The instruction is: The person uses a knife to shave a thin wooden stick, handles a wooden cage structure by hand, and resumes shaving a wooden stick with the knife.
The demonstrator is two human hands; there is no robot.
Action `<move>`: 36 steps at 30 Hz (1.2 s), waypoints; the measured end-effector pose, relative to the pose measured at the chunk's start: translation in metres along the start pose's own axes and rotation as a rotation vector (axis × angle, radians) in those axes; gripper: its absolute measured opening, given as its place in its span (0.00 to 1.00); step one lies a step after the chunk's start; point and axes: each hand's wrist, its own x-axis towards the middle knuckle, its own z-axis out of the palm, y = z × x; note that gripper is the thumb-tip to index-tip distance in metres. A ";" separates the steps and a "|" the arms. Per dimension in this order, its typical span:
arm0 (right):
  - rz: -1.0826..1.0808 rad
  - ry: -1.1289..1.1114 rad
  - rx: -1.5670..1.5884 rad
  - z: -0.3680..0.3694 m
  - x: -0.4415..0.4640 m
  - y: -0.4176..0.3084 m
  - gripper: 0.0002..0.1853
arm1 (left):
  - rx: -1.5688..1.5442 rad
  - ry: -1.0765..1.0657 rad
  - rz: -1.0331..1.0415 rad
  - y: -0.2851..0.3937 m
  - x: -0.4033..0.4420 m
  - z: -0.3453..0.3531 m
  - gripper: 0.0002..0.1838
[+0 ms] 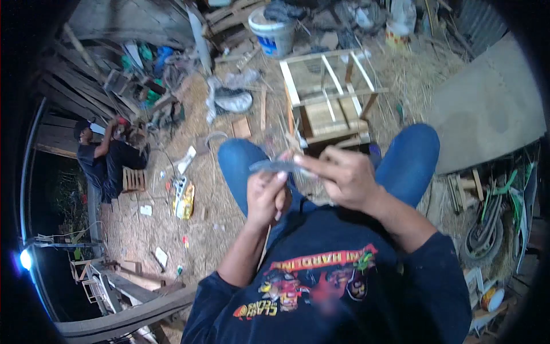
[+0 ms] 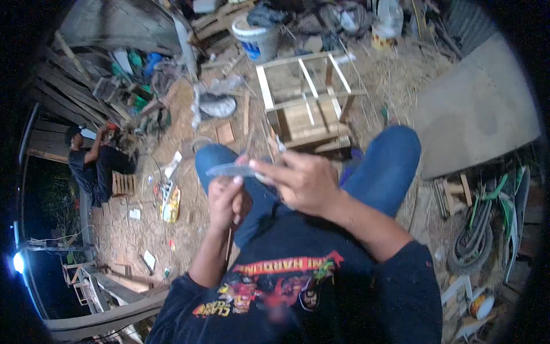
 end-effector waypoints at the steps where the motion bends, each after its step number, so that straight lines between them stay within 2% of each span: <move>1: 0.032 -0.022 -0.058 -0.001 0.000 0.002 0.26 | 0.021 0.009 -0.024 -0.001 0.001 -0.002 0.21; 4: 0.062 -0.014 -0.048 0.005 -0.003 0.010 0.25 | -0.170 -0.065 -0.012 -0.006 0.008 -0.001 0.19; 5: -0.040 0.051 -0.078 0.010 -0.003 0.010 0.19 | -0.232 -0.059 -0.013 -0.008 0.008 0.001 0.19; 8: 0.081 -0.025 -0.197 0.005 -0.005 0.016 0.17 | -0.271 -0.115 -0.030 -0.019 0.008 -0.007 0.20; 10: 0.083 0.017 -0.177 0.005 -0.005 0.019 0.18 | -0.262 -0.143 -0.048 -0.017 0.007 -0.003 0.21; 12: -0.057 0.008 -0.150 0.014 -0.011 0.016 0.22 | -0.276 -0.081 -0.086 -0.016 0.006 0.000 0.22; 14: -0.002 0.035 -0.068 0.017 -0.012 0.015 0.19 | -0.262 -0.080 -0.088 -0.016 0.007 0.000 0.22; 16: 0.183 0.031 0.080 0.009 -0.008 0.012 0.12 | -0.247 -0.079 -0.074 -0.014 0.009 0.002 0.23; 17: 0.209 -0.056 0.047 0.005 -0.008 0.013 0.11 | -0.235 -0.076 -0.074 -0.013 0.008 0.004 0.23; 21: 0.116 -0.053 0.054 0.006 -0.010 0.008 0.09 | -0.241 -0.104 -0.067 -0.019 0.007 -0.001 0.23; 25: 0.135 -0.039 0.023 0.001 -0.005 0.016 0.09 | -0.277 -0.142 -0.080 -0.019 0.008 -0.003 0.24; 28: 0.036 -0.037 -0.067 0.003 -0.004 0.012 0.08 | -0.307 -0.109 -0.107 -0.020 0.008 -0.003 0.24; 30: 0.132 0.025 -0.072 0.002 0.002 0.019 0.09 | -0.420 -0.230 -0.077 -0.027 0.010 -0.010 0.25; 32: 0.014 0.004 -0.079 0.008 -0.001 0.020 0.10 | -0.442 -0.213 -0.087 -0.025 0.010 -0.008 0.24; 35: 0.000 0.041 -0.070 0.008 0.002 0.023 0.11 | -0.531 -0.247 -0.097 -0.030 0.012 -0.013 0.24; 36: 0.065 0.077 -0.066 0.010 0.002 0.026 0.12 | -0.524 -0.250 -0.086 -0.028 0.013 -0.011 0.24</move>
